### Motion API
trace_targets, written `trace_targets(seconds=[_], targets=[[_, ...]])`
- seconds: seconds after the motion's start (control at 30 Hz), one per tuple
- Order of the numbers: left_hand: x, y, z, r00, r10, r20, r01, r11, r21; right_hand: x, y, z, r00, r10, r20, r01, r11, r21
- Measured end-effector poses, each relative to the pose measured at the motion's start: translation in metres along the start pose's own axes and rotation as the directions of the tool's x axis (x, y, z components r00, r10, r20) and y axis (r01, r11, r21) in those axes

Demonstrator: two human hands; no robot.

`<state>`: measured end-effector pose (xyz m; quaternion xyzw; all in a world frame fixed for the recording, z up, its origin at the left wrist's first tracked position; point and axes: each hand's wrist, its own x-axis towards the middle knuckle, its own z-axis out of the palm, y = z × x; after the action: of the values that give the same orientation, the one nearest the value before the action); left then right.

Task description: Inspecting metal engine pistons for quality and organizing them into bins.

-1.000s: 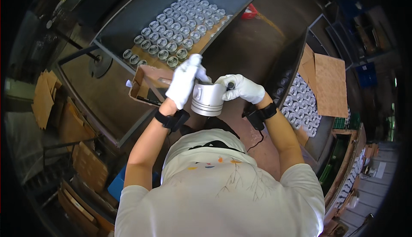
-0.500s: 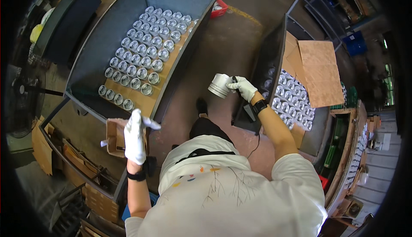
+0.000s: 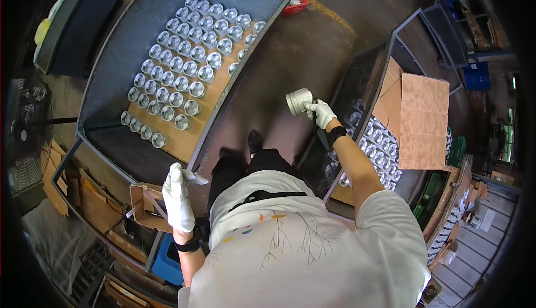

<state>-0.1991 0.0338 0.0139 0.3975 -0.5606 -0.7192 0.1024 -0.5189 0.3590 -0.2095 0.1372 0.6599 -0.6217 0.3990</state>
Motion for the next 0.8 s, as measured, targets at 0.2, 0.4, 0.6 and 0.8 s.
trace_targets(seconds=[0.2, 0.4, 0.6, 0.8], targets=[[0.038, 0.017, 0.016, 1.0, 0.009, -0.028, -0.01, 0.999, -0.039, 0.012, -0.012, -0.01, 0.997, 0.022, -0.072, -0.017, 0.998, 0.067], [0.087, 0.032, 0.027, 0.996, 0.015, 0.093, -0.006, 0.995, -0.095, -0.001, -0.032, -0.011, 0.995, -0.034, -0.09, 0.043, 0.994, 0.103], [0.123, 0.041, 0.038, 0.976, 0.036, 0.216, -0.047, 0.998, 0.045, 0.002, -0.051, -0.025, 0.981, -0.071, -0.18, 0.094, 0.988, 0.122], [0.155, 0.042, 0.072, 0.99, -0.08, 0.119, 0.08, 0.997, -0.001, 0.041, -0.096, -0.036, 0.972, 0.031, -0.232, -0.012, 0.996, 0.084]])
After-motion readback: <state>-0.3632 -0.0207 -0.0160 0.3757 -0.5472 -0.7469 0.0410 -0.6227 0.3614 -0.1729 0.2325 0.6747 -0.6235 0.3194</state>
